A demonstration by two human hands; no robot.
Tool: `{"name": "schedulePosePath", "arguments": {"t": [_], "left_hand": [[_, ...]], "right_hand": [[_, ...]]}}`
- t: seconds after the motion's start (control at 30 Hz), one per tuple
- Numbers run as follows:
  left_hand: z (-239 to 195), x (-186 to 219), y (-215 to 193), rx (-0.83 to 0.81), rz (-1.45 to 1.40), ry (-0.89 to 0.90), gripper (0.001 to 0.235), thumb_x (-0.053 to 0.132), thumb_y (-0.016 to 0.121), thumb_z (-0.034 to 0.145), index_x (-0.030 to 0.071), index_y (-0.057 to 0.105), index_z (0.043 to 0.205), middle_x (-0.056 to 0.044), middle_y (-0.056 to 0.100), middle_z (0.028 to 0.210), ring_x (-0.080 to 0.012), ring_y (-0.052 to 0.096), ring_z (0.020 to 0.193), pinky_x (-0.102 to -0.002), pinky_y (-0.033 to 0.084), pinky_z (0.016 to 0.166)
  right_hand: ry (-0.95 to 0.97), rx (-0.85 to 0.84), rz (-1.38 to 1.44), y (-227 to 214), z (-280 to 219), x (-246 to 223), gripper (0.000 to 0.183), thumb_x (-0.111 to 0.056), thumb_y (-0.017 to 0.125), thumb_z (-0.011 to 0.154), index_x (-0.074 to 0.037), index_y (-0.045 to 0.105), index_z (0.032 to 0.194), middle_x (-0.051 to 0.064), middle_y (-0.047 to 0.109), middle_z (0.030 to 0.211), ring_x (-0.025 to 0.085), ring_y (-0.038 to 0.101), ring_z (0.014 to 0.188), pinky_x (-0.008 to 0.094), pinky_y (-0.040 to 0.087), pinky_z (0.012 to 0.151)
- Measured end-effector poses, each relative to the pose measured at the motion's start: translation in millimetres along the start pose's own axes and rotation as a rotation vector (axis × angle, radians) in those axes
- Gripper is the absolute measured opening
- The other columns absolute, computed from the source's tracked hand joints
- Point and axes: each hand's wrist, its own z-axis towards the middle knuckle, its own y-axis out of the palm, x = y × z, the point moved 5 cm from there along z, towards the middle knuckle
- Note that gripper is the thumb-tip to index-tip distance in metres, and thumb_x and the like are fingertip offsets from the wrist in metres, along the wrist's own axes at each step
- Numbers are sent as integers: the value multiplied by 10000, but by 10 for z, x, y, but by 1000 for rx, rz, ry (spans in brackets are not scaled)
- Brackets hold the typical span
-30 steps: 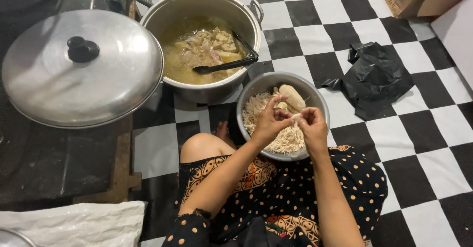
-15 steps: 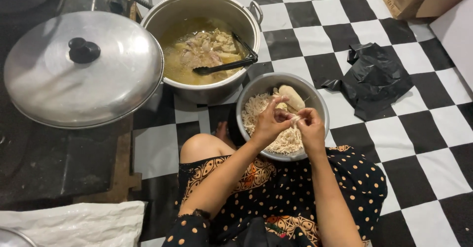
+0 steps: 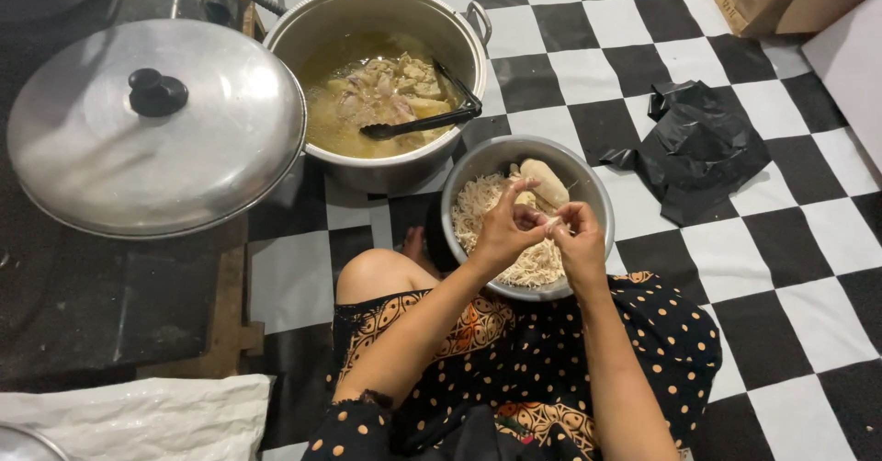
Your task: A person is shredding cooked chicken meat by hand into a metal bowl while sitting on the floor.
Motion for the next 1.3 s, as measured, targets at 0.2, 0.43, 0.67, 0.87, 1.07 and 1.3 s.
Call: {"name": "schedulePosePath", "arguments": {"t": [0.2, 0.43, 0.67, 0.87, 1.07, 1.3], "left_hand": [[53, -45, -84, 31, 12, 6, 793, 54, 809, 785, 191, 454, 1480, -128, 711, 854, -129, 690, 706, -230, 604, 688], [26, -147, -15, 10, 84, 22, 755, 118, 859, 753, 213, 507, 1414, -109, 721, 821, -119, 701, 682, -212, 600, 652], [35, -53, -73, 62, 187, 36, 746, 98, 798, 759, 213, 505, 1435, -123, 733, 803, -169, 722, 687, -258, 608, 659], [-5, -45, -37, 63, 276, 101, 729, 124, 799, 741, 254, 533, 1408, -76, 749, 786, -154, 731, 690, -254, 603, 637], [171, -196, -237, 92, 457, 123, 651, 44, 701, 823, 184, 494, 1424, -110, 754, 1008, -249, 752, 887, -338, 616, 758], [81, -308, 0, -31, 640, 132, 640, 173, 777, 782, 209, 532, 1372, -23, 766, 880, -232, 750, 855, -387, 586, 785]], "right_hand": [[65, -21, 29, -69, -68, -26, 159, -46, 684, 867, -30, 727, 1019, 90, 666, 800, 134, 614, 708, 255, 528, 674], [21, 23, -85, -35, -39, 32, 221, 11, 693, 809, -54, 664, 1018, 48, 616, 779, 109, 593, 657, 263, 510, 597], [68, -12, 15, -37, -129, -71, 206, -14, 700, 870, -18, 693, 1075, 95, 676, 820, 132, 635, 669, 248, 539, 607], [101, 20, -306, -97, -22, 139, 240, -94, 718, 809, -158, 739, 1039, 47, 731, 884, 140, 687, 742, 285, 561, 667], [217, 11, 131, -224, 61, 605, 308, -4, 665, 849, 18, 666, 1157, 114, 671, 978, 204, 693, 791, 290, 619, 692], [179, -50, 106, -75, -56, 204, 295, 55, 731, 782, 37, 703, 1075, 108, 662, 844, 184, 689, 678, 311, 614, 638]]}}
